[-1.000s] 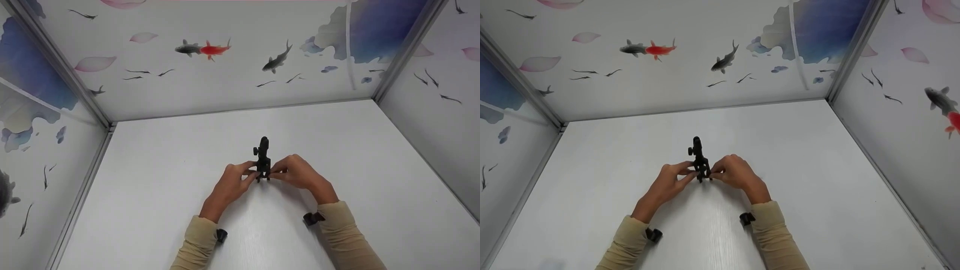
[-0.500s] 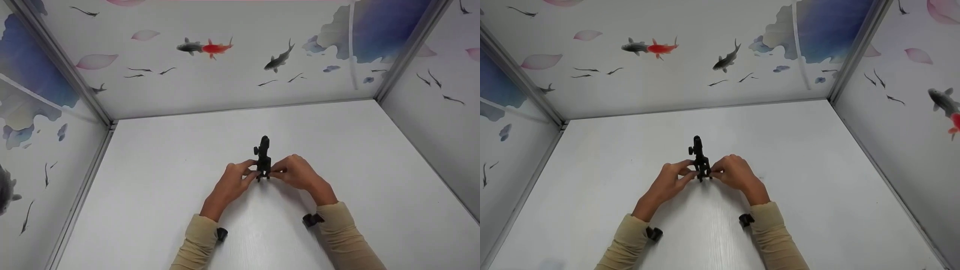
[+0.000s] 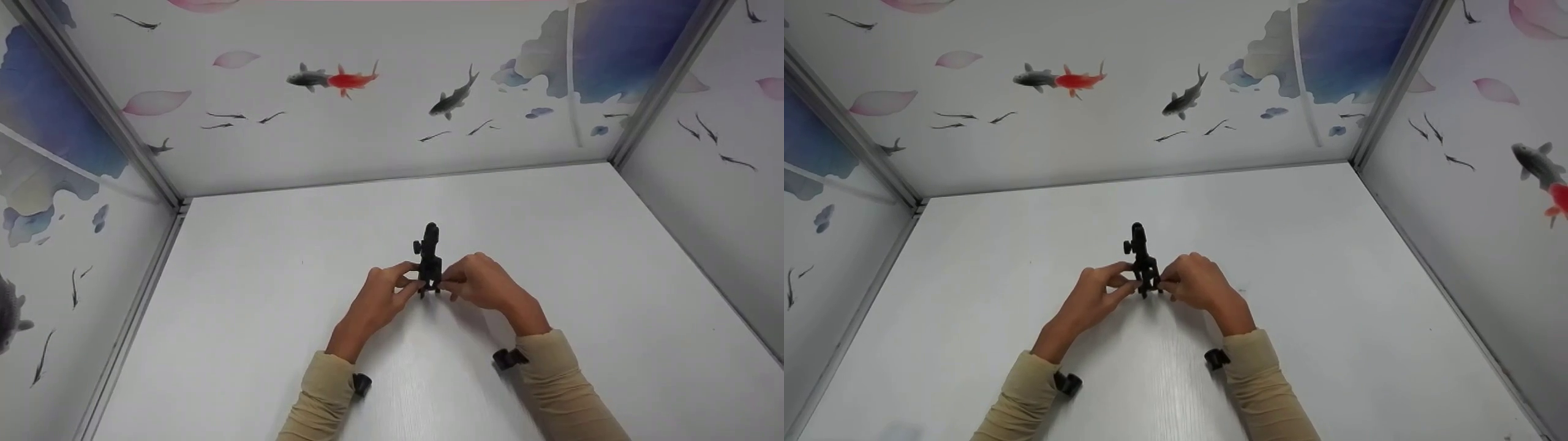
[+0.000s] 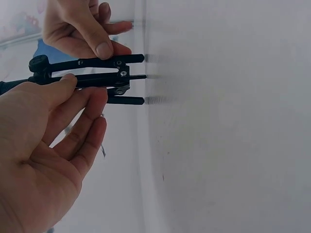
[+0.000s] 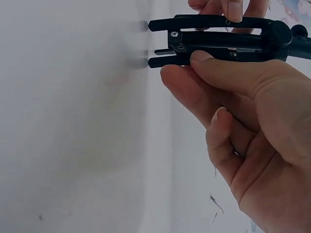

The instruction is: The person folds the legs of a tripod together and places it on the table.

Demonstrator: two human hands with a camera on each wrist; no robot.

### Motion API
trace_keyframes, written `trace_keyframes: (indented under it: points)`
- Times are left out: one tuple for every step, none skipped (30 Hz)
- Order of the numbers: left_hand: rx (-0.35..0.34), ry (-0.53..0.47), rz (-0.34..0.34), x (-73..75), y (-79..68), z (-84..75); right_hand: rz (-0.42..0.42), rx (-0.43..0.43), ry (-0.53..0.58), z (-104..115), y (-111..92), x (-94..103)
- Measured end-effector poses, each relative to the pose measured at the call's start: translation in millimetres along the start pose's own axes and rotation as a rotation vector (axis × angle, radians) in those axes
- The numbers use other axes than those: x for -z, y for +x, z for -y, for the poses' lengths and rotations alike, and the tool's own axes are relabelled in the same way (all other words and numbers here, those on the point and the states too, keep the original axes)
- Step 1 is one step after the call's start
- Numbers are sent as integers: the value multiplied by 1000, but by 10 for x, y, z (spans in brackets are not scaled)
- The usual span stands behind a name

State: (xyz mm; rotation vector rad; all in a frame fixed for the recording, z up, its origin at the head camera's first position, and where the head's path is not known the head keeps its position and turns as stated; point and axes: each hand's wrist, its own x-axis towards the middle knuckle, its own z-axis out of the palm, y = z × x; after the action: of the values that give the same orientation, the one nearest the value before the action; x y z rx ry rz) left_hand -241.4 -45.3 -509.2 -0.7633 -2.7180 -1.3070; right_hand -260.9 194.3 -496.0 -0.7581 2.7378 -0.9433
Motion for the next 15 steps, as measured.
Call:
trace_keyframes:
  points:
    - [-1, 1, -1, 1, -3, -4, -2, -5, 2, 11, -1, -2]
    - [0, 2, -3, 2, -4, -7, -3, -9, 4, 21, -2, -5]
    - [1, 4, -3, 2, -4, -7, -4, -11, 9, 29, -2, -9]
    - [2, 3, -4, 3, -5, -9, -5, -10, 14, 33, 1, -12]
    - [6, 1, -4, 4, -6, -11, -6, -7, 21, 34, 4, -15]
    - [6, -4, -4, 2, -6, -11, -6, -3, 33, 32, 7, -19]
    - [5, -8, -3, 0, -4, -14, -6, 0, 46, 31, 11, -23]
    - [6, -14, -1, -3, -2, -16, -7, 4, 57, 26, 14, -28]
    - [5, -18, 1, -5, 0, -18, -8, 6, 73, 23, 17, -31]
    - [4, -23, 1, -7, 1, -19, -10, 6, 87, 17, 19, -35]
    - [3, -27, 2, -11, 3, -20, -11, 6, 104, 12, 20, -39]
    - [-1, -29, 2, -14, 4, -22, -11, 6, 119, 7, 22, -43]
    - [-1, -31, 2, -15, 2, -25, -11, 3, 134, 3, 21, -47]
    - [0, -31, 3, -16, 1, -25, -10, 1, 151, -1, 21, -50]
    - [2, -31, 4, -15, -2, -25, -8, -2, 170, -5, 20, -53]
